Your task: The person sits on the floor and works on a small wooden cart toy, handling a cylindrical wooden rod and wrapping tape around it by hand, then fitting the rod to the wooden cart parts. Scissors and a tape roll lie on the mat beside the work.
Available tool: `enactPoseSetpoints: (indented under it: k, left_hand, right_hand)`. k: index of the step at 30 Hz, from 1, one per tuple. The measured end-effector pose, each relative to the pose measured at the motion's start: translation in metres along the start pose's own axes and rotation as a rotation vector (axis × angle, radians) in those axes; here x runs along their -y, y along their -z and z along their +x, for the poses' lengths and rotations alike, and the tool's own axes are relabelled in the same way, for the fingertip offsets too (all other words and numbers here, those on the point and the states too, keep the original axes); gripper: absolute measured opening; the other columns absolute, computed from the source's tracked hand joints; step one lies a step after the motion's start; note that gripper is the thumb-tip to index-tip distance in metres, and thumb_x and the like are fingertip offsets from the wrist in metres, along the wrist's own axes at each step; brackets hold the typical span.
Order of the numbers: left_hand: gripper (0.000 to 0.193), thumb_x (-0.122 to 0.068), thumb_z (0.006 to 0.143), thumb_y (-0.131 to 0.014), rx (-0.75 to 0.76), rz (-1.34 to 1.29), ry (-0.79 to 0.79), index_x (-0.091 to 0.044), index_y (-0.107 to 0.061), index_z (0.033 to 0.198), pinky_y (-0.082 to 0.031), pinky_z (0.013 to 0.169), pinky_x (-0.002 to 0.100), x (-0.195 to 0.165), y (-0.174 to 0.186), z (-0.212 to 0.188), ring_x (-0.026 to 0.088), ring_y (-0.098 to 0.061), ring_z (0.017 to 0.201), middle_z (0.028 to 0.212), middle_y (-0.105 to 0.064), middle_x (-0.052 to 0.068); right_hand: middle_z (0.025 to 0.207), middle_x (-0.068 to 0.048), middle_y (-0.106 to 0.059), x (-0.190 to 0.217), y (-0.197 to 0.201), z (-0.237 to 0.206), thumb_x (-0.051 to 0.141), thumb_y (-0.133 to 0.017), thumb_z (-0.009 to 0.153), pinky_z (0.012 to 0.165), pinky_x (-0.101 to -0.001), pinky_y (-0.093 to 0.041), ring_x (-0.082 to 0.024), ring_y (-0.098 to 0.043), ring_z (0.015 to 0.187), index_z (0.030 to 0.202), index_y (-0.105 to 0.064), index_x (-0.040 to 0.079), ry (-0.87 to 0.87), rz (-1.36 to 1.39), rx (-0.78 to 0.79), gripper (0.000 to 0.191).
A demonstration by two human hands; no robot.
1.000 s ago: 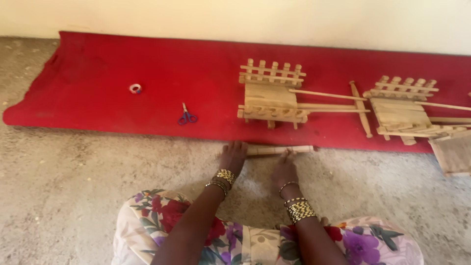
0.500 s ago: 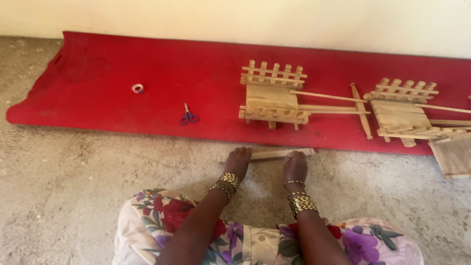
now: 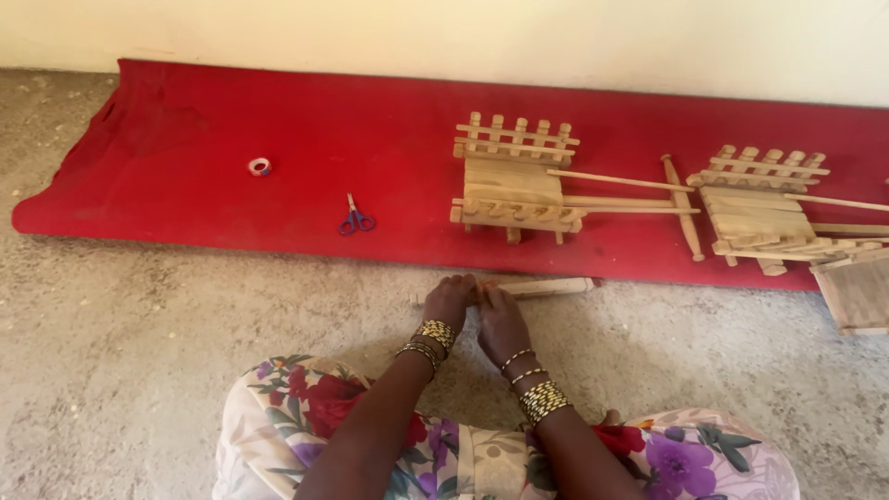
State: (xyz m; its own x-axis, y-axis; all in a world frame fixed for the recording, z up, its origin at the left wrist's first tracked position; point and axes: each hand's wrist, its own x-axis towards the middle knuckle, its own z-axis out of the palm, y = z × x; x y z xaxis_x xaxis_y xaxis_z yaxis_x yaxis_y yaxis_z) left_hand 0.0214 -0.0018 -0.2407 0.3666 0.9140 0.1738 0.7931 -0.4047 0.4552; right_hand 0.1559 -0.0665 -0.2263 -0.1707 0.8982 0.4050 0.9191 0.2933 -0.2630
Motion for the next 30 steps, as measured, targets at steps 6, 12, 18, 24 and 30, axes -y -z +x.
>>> enactPoseSetpoints:
  k: [6, 12, 18, 24, 30]
  left_hand:
    - [0.013, -0.006, 0.091, -0.061, 0.028, -0.011, 0.011, -0.012, -0.061, 0.103, -0.058, 0.084, 0.043, -0.002, 0.006, 0.0, 0.03, -0.067, 0.099, 0.099, -0.069, 0.009]
    - [0.012, -0.006, 0.092, -0.061, 0.017, -0.023, 0.01, -0.012, -0.062, 0.101, -0.058, 0.083, 0.043, -0.005, 0.01, 0.0, 0.029, -0.067, 0.1, 0.098, -0.068, 0.008]
    - [0.009, -0.006, 0.094, -0.06, 0.023, -0.016, 0.016, -0.013, -0.061, 0.099, -0.059, 0.081, 0.042, -0.006, 0.009, 0.0, 0.028, -0.067, 0.098, 0.097, -0.068, 0.008]
    - [0.006, -0.01, 0.092, -0.063, 0.037, -0.014, 0.017, -0.012, -0.061, 0.097, -0.059, 0.08, 0.043, -0.006, 0.014, 0.002, 0.029, -0.067, 0.098, 0.097, -0.068, 0.009]
    - [0.011, -0.006, 0.091, -0.062, 0.018, -0.039, 0.007, -0.013, -0.062, 0.1, -0.058, 0.081, 0.045, -0.004, 0.013, 0.0, 0.03, -0.067, 0.099, 0.098, -0.068, 0.008]
  right_hand:
    - [0.104, -0.024, -0.068, -0.034, 0.022, 0.007, 0.016, -0.054, 0.089, 0.095, -0.0505, -0.053, -0.041, -0.066, 0.102, 0.096, -0.069, -0.002, -0.367, -0.219, 0.094, 0.025]
    - [0.094, -0.033, -0.066, -0.092, 0.046, 0.008, 0.023, -0.04, 0.105, 0.079, -0.0605, -0.05, -0.052, -0.063, 0.088, 0.102, -0.066, -0.005, -0.914, 0.192, -0.178, 0.038]
    - [0.114, -0.033, -0.061, -0.045, -0.003, -0.005, 0.014, -0.045, 0.1, 0.091, -0.0543, -0.049, -0.047, -0.062, 0.102, 0.121, -0.055, -0.012, -0.636, -0.012, -0.064, 0.034]
    - [0.12, -0.028, -0.056, 0.016, -0.02, -0.009, 0.008, -0.048, 0.08, 0.103, -0.0541, -0.046, -0.044, -0.056, 0.114, 0.117, -0.055, -0.007, 0.024, -0.283, -0.068, 0.041]
    - [0.12, -0.024, -0.062, -0.046, 0.003, 0.003, 0.021, -0.042, 0.108, 0.103, -0.0508, -0.045, -0.042, -0.057, 0.117, 0.117, -0.062, -0.003, -0.783, 0.221, -0.016, 0.032]
